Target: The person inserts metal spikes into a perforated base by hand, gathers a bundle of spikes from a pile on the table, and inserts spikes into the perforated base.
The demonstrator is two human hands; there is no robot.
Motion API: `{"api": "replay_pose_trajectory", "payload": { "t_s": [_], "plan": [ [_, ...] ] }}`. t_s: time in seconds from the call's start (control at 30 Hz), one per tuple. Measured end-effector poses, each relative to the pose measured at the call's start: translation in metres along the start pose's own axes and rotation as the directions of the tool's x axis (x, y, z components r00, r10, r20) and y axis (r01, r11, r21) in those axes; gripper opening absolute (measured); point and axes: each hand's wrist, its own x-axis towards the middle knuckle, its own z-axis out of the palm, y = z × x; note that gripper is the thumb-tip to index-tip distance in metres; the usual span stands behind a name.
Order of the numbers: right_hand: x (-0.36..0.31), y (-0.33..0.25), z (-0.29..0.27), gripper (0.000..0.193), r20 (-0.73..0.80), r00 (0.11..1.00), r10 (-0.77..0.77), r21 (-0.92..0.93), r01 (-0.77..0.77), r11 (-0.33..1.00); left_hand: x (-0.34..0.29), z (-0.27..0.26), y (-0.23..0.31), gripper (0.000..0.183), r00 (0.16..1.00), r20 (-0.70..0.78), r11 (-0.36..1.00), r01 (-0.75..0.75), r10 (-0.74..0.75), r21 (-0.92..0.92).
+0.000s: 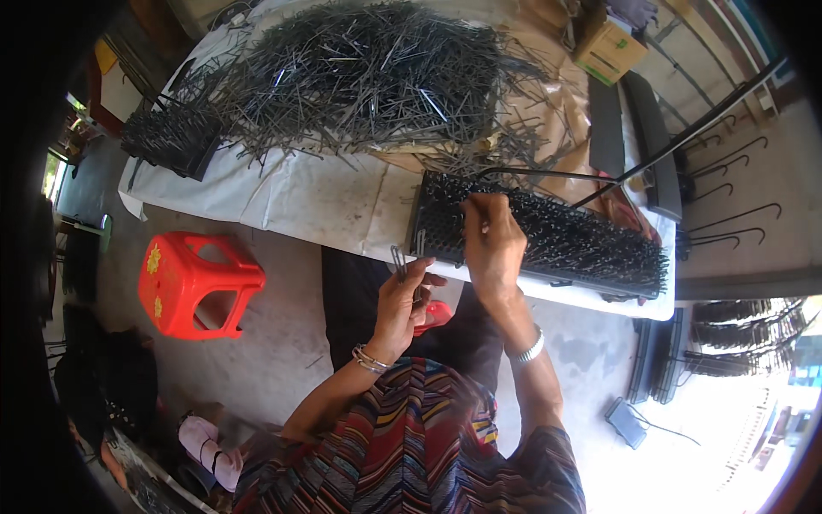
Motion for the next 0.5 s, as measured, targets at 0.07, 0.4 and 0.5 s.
{"api": "replay_pose_trajectory", "payload": {
  "t_s": [0.07, 0.4, 0.5],
  "plan": [
    [0.004, 0.012, 0.013, 0.009, -0.029, 0.993, -0.114, -0.079, 0.112, 0.991, 0.003, 0.002, -0.001, 0.031, 0.996, 0.004, 0.996, 0.092, -0.092, 0.010],
    [0.011, 0.021, 0.033, 0.005, 0.141, 0.970, -0.199, -0.222, 0.227, 0.948, -0.002, -0.002, 0.004, 0.033, 0.995, 0.038, 0.996, 0.088, -0.088, 0.006],
    [0.019, 0.021, 0.034, 0.008, 0.168, 0.951, -0.259, -0.314, 0.301, 0.900, -0.004, 0.001, 0.005, 0.032, 0.995, 0.043, 0.996, 0.089, -0.088, -0.004]
  ]
}}
